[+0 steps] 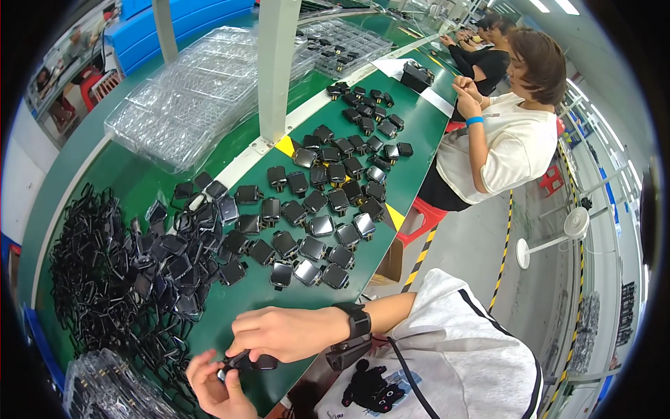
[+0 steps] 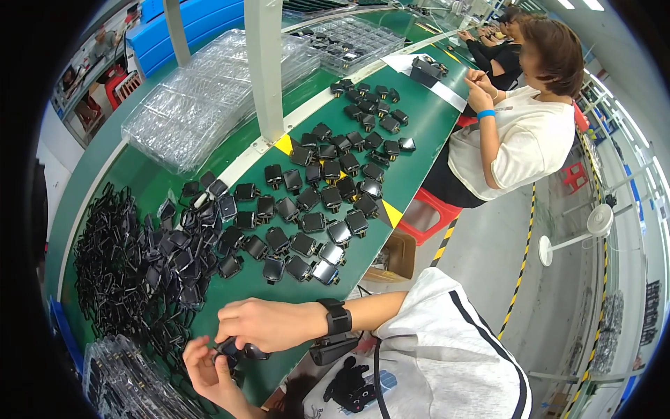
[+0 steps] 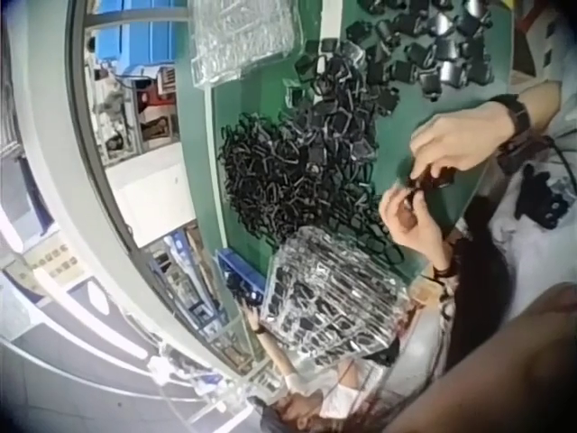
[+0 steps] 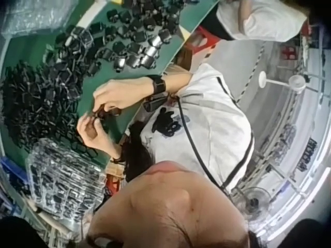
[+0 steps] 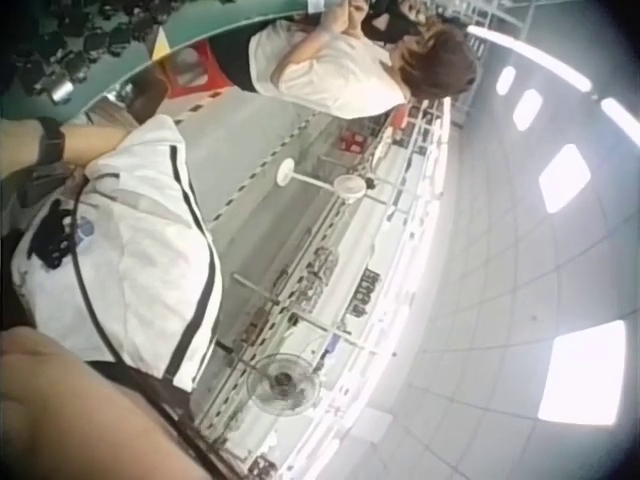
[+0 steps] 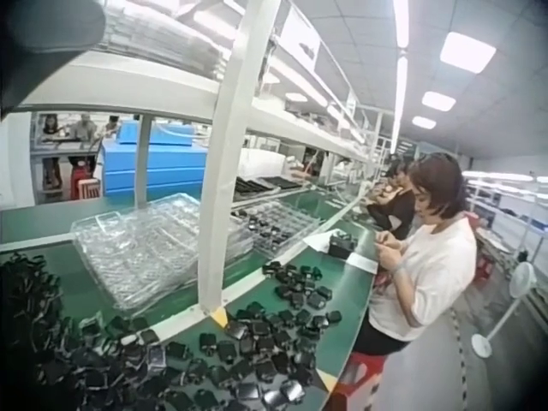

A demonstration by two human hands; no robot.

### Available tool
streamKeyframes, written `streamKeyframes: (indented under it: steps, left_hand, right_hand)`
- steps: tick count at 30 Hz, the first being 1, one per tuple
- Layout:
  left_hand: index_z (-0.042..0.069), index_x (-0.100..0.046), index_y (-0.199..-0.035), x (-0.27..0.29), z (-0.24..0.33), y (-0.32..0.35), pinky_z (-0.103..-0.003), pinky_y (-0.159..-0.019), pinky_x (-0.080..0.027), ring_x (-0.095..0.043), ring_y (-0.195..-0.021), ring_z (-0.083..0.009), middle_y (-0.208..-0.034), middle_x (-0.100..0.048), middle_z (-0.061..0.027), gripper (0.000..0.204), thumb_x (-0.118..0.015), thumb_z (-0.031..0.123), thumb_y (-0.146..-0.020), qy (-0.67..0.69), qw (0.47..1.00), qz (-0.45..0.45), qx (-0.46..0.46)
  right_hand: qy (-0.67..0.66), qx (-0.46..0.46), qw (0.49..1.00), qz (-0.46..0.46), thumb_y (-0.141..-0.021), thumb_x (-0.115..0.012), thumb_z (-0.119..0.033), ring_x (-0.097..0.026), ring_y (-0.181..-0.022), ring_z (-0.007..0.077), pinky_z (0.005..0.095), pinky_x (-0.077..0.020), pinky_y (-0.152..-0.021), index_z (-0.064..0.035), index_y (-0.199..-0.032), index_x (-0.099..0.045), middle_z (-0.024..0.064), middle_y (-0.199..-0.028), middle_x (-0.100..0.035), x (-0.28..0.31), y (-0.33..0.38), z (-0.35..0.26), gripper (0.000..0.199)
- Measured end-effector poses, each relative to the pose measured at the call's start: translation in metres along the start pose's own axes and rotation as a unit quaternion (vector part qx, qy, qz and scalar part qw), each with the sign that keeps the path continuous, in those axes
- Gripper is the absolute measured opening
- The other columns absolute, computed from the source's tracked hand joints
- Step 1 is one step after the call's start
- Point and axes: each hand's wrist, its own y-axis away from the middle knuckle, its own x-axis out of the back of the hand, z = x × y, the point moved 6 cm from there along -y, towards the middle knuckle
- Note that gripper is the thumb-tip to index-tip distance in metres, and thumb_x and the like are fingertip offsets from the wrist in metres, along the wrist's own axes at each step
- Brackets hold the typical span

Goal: The person picks up a smartwatch and a plastic frame, presses the frame onto the watch, and peels a film from the screen. They then pick up a small rubber plug, press it into a port on the side of the watch, and place the watch back onto the table.

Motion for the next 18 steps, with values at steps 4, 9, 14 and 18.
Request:
streamKeyframes:
  steps: [4, 9, 14, 18]
  left_hand:
    - [-0.003, -0.060, -0.088, -0.002, 0.004, 0.000, -0.027, -0.061, -0.047, -0.056, -0.070, -0.0181, -0.086, -0.060, -0.0120, 0.006, -0.064, -0.001, -0.083, -0.041, 0.998, -0.038, 0.003]
    - [0.000, -0.052, -0.094, -0.020, -0.023, 0.010, -0.023, -0.064, -0.045, -0.053, -0.075, -0.0127, -0.090, -0.051, -0.0067, 0.028, -0.068, -0.006, -0.072, -0.031, 0.984, -0.152, 0.087]
    - [0.000, -0.053, -0.090, -0.052, -0.016, 0.012, -0.023, -0.057, -0.044, -0.052, -0.068, -0.0141, -0.090, -0.051, -0.0077, 0.026, -0.066, -0.009, -0.070, -0.112, 0.979, -0.155, 0.077]
    - [0.000, -0.053, -0.091, -0.052, -0.011, 0.010, -0.025, -0.056, -0.042, -0.052, -0.067, -0.0181, -0.090, -0.050, -0.0094, 0.028, -0.066, -0.009, -0.068, -0.202, 0.973, -0.106, 0.029]
  right_hand:
    - [0.112, -0.023, 0.990, -0.087, -0.071, -0.061, 0.001, -0.051, -0.082, 0.0253, 0.0342, -0.0452, -0.068, 0.0004, -0.093, -0.055, 0.0083, -0.083, -0.049, -0.007, 0.012, 0.008, 0.023]
    - [0.205, 0.002, 0.970, -0.131, -0.068, -0.060, -0.003, -0.048, -0.090, 0.0243, 0.0329, -0.0441, -0.071, -0.0004, -0.086, -0.053, 0.0082, -0.084, -0.048, -0.016, 0.019, 0.012, 0.020]
    - [0.215, -0.013, 0.973, -0.078, -0.067, -0.061, -0.002, -0.046, -0.097, 0.0243, 0.0329, -0.0440, -0.075, -0.0001, -0.089, -0.054, 0.0089, -0.093, -0.049, -0.017, 0.018, 0.027, 0.023]
    - [0.184, -0.005, 0.982, -0.036, -0.068, -0.061, -0.003, -0.045, -0.099, 0.0255, 0.0316, -0.0435, -0.080, 0.0001, -0.092, -0.055, 0.0106, -0.104, -0.048, -0.010, 0.016, 0.027, 0.025]
